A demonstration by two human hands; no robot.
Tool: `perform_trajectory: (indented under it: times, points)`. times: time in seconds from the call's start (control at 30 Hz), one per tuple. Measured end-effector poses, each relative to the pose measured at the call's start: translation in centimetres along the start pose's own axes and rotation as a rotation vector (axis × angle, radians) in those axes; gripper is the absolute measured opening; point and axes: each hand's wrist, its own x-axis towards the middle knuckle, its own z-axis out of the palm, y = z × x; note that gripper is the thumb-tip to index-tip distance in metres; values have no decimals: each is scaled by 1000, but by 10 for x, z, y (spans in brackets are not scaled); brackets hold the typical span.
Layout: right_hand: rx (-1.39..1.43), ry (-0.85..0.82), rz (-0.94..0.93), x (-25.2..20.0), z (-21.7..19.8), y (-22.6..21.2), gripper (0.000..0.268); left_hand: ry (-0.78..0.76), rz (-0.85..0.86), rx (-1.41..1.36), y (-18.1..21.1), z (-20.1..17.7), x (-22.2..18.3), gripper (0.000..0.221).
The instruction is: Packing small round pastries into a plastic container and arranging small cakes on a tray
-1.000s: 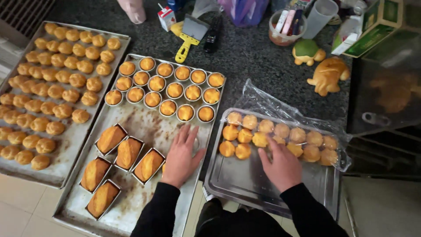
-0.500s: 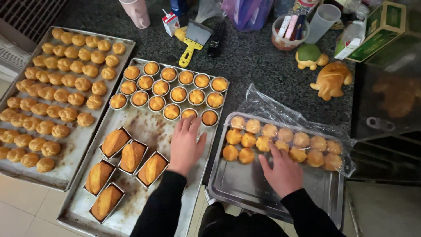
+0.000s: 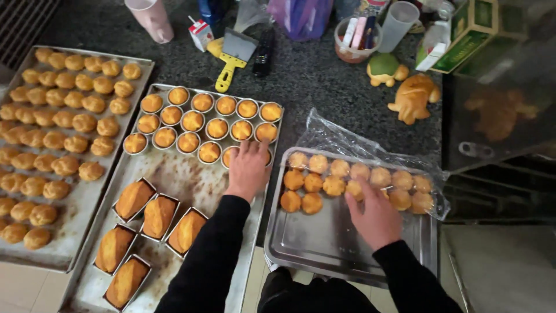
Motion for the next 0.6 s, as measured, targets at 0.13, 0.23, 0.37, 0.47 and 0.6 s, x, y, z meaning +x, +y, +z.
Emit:
perform_trajectory:
  times: [0.13, 0.23, 0.37, 0.47, 0.6]
  points:
    - [-59, -122, 41, 21, 0, 19, 69, 16, -10, -6, -4, 6, 1, 80]
    - [-92, -353, 103, 38, -15, 15, 74, 23, 20, -12, -9, 21, 2, 84]
    - [-124, -390, 108, 41, -15, 13, 75, 81, 3, -17, -7, 3, -4, 82]
    - [-116, -410, 127, 39, -12, 11, 77, 123, -2, -60, -2, -25, -10, 84]
    - [-88, -431, 117, 37, -28, 4, 80, 178, 0, -161, 6, -44, -23, 90]
